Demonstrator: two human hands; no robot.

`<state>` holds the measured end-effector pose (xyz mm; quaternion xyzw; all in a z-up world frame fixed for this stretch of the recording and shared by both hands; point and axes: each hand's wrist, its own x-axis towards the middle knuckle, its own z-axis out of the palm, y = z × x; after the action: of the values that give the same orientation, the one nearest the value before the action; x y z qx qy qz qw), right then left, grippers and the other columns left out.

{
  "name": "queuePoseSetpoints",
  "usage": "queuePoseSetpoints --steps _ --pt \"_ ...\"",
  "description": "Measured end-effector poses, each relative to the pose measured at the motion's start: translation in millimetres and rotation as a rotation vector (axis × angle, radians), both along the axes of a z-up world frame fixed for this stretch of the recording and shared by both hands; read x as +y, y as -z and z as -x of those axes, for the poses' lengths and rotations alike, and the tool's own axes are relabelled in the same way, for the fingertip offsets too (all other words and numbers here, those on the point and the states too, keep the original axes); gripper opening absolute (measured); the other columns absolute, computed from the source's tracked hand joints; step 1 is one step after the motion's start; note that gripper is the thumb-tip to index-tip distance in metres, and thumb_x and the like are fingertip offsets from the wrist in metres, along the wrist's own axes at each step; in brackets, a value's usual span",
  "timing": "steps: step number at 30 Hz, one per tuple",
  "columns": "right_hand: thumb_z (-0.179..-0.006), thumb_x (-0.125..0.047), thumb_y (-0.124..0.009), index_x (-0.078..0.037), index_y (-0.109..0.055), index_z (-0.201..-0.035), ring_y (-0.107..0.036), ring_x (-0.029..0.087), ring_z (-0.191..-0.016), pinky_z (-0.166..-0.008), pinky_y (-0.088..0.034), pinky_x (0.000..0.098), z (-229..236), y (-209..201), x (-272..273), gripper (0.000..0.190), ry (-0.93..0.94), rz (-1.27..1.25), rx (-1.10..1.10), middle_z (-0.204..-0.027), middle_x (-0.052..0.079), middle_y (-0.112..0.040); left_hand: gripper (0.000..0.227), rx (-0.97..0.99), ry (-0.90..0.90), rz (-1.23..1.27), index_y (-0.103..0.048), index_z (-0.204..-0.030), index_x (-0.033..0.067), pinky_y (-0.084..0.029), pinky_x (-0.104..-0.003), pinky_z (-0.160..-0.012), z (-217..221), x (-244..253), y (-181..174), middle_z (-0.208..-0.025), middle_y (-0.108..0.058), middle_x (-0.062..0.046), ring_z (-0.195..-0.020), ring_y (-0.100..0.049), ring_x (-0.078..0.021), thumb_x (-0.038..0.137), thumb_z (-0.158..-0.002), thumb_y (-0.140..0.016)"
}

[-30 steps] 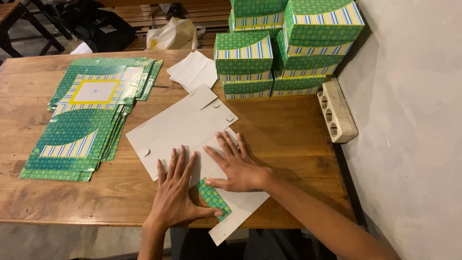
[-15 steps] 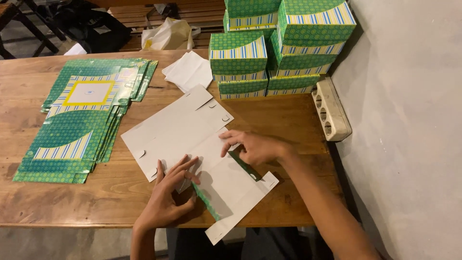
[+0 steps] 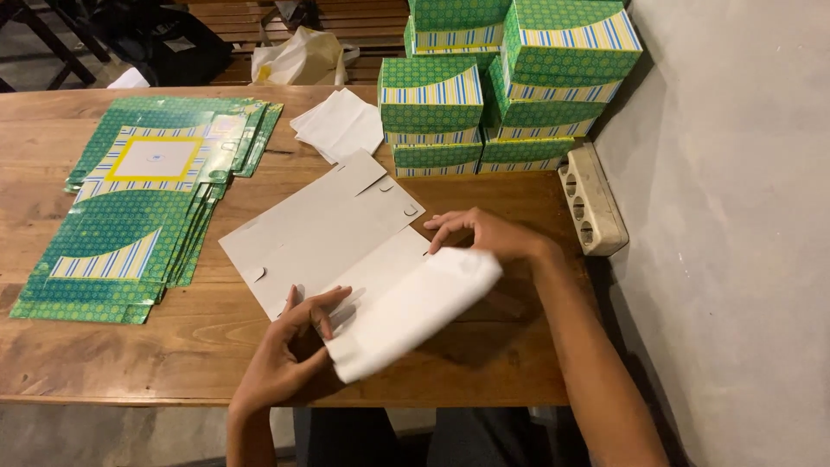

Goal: The person folds a flat white cardboard sheet into a box shape, then applies a green patterned paper strip along the edges to secure the folds. The process is repeated for multiple boxes, with finished boxes stacked nearby.

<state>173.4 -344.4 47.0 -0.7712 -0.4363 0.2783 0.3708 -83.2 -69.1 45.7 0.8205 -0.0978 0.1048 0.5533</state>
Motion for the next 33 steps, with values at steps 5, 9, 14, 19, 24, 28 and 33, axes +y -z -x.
queuePoseSetpoints --steps 5,9,14,19,24,28,33 --pt "-0.083 -0.04 -0.076 -0.015 -0.079 -0.086 -0.059 0.023 -0.138 -0.115 -0.039 0.0435 21.3 -26.8 5.8 0.026 0.146 -0.005 0.1 -0.14 0.007 -0.069 0.038 0.206 -0.247 0.083 -0.074 -0.117 0.0021 -0.034 -0.031 -0.101 -0.8 4.1 23.0 -0.127 -0.067 -0.014 -0.125 -0.044 -0.0185 0.026 -0.088 -0.072" --pt "-0.083 -0.038 -0.08 -0.014 -0.066 -0.059 -0.061 0.025 -0.133 -0.11 -0.042 0.0494 21.1 -10.8 14.3 0.037 0.251 -0.029 0.013 -0.132 0.015 -0.07 0.027 0.176 -0.368 0.094 -0.073 -0.112 0.004 -0.05 -0.024 -0.062 -3.3 -6.6 9.8 -0.094 -0.077 -0.004 -0.077 -0.065 -0.0098 0.022 -0.093 -0.068" --pt "-0.085 -0.024 -0.078 -0.019 -0.054 -0.064 -0.062 0.016 -0.105 -0.093 -0.045 0.0425 29.3 9.7 30.5 0.033 0.278 -0.022 -0.195 -0.101 -0.001 -0.066 0.041 0.116 -0.57 -0.116 -0.042 -0.087 0.0118 -0.035 -0.03 -0.052 -5.7 -9.6 25.8 -0.072 -0.05 -0.002 -0.059 -0.044 -0.011 0.027 -0.086 -0.081" --pt "-0.091 -0.043 -0.071 -0.024 -0.059 -0.071 -0.061 0.01 -0.064 -0.052 -0.045 0.0295 55.7 -12.0 50.0 0.03 0.37 0.234 -0.388 -0.094 -0.014 -0.067 0.039 0.118 -0.673 -0.192 -0.048 -0.095 0.0104 -0.044 -0.032 -0.052 -4.6 -19.7 26.5 -0.075 -0.066 -0.006 -0.058 -0.053 -0.0152 0.03 -0.084 -0.08" --pt "-0.085 -0.002 -0.081 -0.011 -0.056 -0.105 -0.047 0.009 -0.064 -0.057 -0.044 0.0233 50.0 20.9 56.1 0.033 0.388 -0.382 -0.156 -0.076 -0.002 -0.052 0.048 0.104 -0.86 -0.338 -0.047 -0.095 0.0116 -0.044 -0.039 -0.054 -4.5 -37.4 30.9 -0.065 -0.056 -0.003 -0.055 -0.053 -0.0188 0.043 -0.085 -0.081" --pt "-0.087 0.003 -0.074 -0.01 -0.054 -0.119 -0.054 0.012 -0.061 -0.048 -0.049 0.0218 69.3 1.9 59.5 0.04 0.366 -0.281 -0.102 -0.077 0.001 -0.057 0.054 0.096 -0.929 -0.426 -0.048 -0.102 0.01 -0.045 -0.044 -0.083 -16.0 -36.9 33.9 -0.068 -0.062 -0.003 -0.061 -0.055 -0.0265 0.049 -0.084 -0.081" --pt "-0.083 -0.003 -0.067 -0.011 -0.055 -0.107 -0.056 0.013 -0.057 -0.056 -0.05 0.0296 82.2 -3.6 60.2 0.028 0.202 -0.196 -0.179 -0.065 -0.001 -0.059 0.047 0.118 -0.859 -0.518 -0.058 -0.105 0.0149 -0.044 -0.047 -0.059 -29.8 -29.4 8.2 -0.062 -0.053 0.001 -0.056 -0.056 -0.0261 0.055 -0.088 -0.076"
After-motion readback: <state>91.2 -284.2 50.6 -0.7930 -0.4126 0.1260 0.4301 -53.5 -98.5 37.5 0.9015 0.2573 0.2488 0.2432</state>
